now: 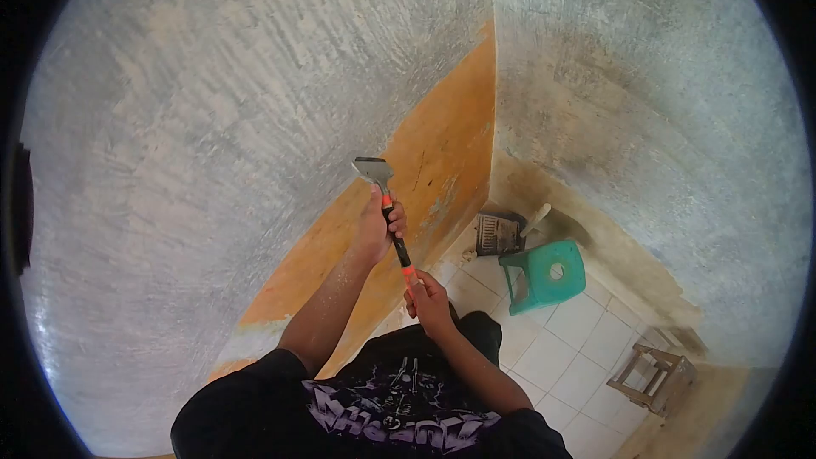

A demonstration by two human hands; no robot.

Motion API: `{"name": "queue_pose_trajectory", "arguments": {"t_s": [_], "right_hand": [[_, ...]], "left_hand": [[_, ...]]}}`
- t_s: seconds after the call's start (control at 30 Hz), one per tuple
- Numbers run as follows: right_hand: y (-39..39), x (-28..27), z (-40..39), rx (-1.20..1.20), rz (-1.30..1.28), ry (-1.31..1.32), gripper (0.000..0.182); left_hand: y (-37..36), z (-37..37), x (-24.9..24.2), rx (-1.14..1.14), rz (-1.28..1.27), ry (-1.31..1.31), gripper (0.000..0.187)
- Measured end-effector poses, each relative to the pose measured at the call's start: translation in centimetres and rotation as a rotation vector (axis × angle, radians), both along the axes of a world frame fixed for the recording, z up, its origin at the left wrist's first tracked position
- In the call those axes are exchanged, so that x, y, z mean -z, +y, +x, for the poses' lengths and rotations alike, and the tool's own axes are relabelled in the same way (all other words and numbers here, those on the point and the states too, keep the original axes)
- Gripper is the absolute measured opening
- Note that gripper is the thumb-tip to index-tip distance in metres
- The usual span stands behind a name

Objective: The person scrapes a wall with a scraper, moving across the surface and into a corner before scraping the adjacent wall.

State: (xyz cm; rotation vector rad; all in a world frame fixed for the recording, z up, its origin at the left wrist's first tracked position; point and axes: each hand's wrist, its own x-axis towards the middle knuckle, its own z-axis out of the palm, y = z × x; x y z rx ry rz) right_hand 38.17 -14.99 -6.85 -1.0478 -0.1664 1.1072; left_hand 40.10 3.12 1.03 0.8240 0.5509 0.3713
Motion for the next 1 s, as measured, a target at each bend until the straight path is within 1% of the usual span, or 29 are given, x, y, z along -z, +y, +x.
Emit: {"name": "queue_pose_trajectory", "arguments": {"t_s": [0.17,0.27,0.37,0.43,0.67,1.0], "right_hand": [[2.5,0.5,2.5,0.035,0.034,0.049,0.038],[3.6,0.8,3.8,-0.022,0.053,0.128,0.039],[4.3,1.9,4.1,-0.066,0.079,0.167,0.039],[4.2,1.8,4.0,-0.075,0.073,0.166,0.039],[3.9,1.1,4.8,-0.105,0.013,0.038,0.041],[4.2,1.0,4.7,-0.1,0.024,0.063,0.042]], "left_hand": [[1.7,3.6,-0.2,-0.014,0.115,0.103,0.045],[2.9,4.8,0.2,-0.042,0.162,0.152,0.045],[3.6,5.1,0.8,-0.04,0.176,0.188,0.044],[3.2,5.5,0.3,-0.037,0.213,0.225,0.044],[3.2,5.6,0.6,-0.056,0.124,0.22,0.043],[3.2,6.3,0.2,-0.067,0.129,0.267,0.045]]}}
